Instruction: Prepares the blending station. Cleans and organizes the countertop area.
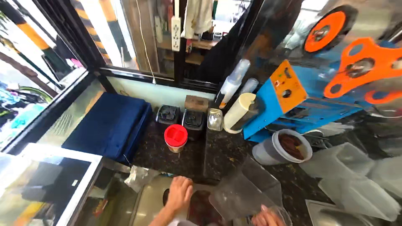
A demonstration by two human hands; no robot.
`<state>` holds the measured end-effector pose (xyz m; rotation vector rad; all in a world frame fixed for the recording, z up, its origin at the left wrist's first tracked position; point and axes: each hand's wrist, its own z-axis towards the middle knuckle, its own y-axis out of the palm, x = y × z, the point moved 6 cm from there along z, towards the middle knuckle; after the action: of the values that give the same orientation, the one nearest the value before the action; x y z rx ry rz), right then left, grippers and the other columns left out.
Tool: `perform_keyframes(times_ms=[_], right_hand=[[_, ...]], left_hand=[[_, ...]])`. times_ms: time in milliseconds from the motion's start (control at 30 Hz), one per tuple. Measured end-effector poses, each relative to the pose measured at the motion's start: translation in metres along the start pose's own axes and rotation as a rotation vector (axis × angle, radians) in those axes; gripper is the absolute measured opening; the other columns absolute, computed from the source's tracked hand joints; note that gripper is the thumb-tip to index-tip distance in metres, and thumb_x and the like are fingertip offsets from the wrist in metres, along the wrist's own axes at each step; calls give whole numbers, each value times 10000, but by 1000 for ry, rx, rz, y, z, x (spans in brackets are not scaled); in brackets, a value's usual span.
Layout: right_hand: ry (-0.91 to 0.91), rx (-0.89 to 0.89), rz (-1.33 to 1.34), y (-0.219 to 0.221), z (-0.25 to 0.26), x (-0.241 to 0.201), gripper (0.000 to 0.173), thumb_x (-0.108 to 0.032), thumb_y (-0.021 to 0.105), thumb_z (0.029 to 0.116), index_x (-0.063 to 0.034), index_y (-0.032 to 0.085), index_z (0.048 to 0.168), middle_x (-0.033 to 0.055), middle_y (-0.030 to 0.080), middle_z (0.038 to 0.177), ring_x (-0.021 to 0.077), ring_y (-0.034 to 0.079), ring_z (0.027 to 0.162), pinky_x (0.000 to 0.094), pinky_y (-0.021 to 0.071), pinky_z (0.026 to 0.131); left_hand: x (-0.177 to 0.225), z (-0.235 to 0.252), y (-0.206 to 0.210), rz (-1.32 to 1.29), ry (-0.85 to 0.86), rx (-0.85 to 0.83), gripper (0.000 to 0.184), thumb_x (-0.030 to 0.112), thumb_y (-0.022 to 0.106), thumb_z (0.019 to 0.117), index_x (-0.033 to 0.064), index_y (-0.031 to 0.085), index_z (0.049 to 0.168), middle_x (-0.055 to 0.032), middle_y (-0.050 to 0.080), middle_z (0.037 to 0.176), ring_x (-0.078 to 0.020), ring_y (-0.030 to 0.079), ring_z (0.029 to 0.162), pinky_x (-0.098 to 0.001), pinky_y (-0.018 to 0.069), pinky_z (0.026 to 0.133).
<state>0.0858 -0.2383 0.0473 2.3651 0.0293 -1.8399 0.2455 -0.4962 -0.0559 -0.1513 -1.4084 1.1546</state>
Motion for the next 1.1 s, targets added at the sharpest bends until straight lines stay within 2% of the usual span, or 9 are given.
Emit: perform_keyframes(times_ms=[67, 133, 233, 333, 533, 800, 933, 1033, 1100], right_hand=[[8, -28, 87, 36, -2, -6, 337, -125, 458, 1023, -200, 544, 706, -109, 464, 485, 31, 470, 420, 226, 489, 489], [9, -119, 188, 68, 0, -10, 406, -148, 402, 1030, -223, 532, 653, -106, 458, 481, 29, 457, 421, 220, 456, 477], [-12, -223, 310, 109, 7, -15, 470, -180, 366, 1035, -221, 534, 599, -94, 473, 476, 25, 469, 420, 206, 445, 467], [-63, -277, 333, 146, 22, -17, 430, -197, 450, 996, -223, 550, 579, -93, 472, 469, 21, 477, 418, 198, 450, 467], [-159, -268, 286, 200, 58, -1, 340, -129, 520, 947, -219, 587, 627, -110, 452, 472, 1, 447, 408, 177, 434, 447], [-88, -216, 273, 207, 109, 0, 392, -158, 456, 984, -229, 529, 606, -114, 437, 473, 2, 430, 401, 170, 414, 432], [-157, -147, 158, 203, 117, -15, 337, -131, 484, 965, -225, 565, 652, -112, 441, 483, 4, 427, 407, 169, 423, 440], [-194, -91, 122, 205, 114, -21, 310, -118, 505, 947, -236, 588, 672, -116, 463, 493, 7, 441, 415, 175, 438, 451], [-205, -31, 119, 206, 104, -27, 325, -128, 505, 960, -240, 581, 665, -118, 464, 496, 7, 446, 421, 179, 447, 459]], left_hand=[[-77, 3, -20, 81, -260, -278, 665, 482, 214, 1075, 127, 775, 1031, -89, 701, 1217, -294, 598, 1233, -567, 368, 1128], [-140, 2, -37, 119, -433, -406, 674, 482, 195, 1081, 135, 770, 1030, -99, 689, 1243, -307, 598, 1237, -587, 408, 1082], [-202, 5, -39, 193, -533, -658, 503, 486, 386, 1078, 146, 688, 1292, -145, 619, 1381, -366, 547, 1324, -651, 417, 1070], [-236, 30, -31, 108, -595, -698, 438, 428, 516, 1049, 101, 657, 1303, -189, 639, 1318, -385, 598, 1250, -637, 463, 1030], [-277, 111, -18, -232, -757, -448, 392, 314, 521, 1063, 19, 641, 1291, -219, 684, 1215, -353, 654, 1164, -576, 484, 1036], [-282, 204, -29, 13, -718, -324, 519, 363, 554, 1018, 17, 546, 1405, -243, 559, 1407, -408, 541, 1313, -591, 451, 1076], [-252, 266, -7, 211, -485, -427, 649, 288, 654, 937, 72, 450, 1515, -214, 465, 1523, -403, 429, 1420, -607, 401, 1106], [-276, 287, 20, 91, -584, -530, 700, 274, 679, 936, 49, 400, 1537, -244, 460, 1519, -425, 462, 1393, -622, 414, 1101], [-291, 287, 28, 26, -604, -582, 659, 160, 690, 917, 50, 434, 1515, -271, 514, 1458, -447, 526, 1329, -620, 440, 1085]])
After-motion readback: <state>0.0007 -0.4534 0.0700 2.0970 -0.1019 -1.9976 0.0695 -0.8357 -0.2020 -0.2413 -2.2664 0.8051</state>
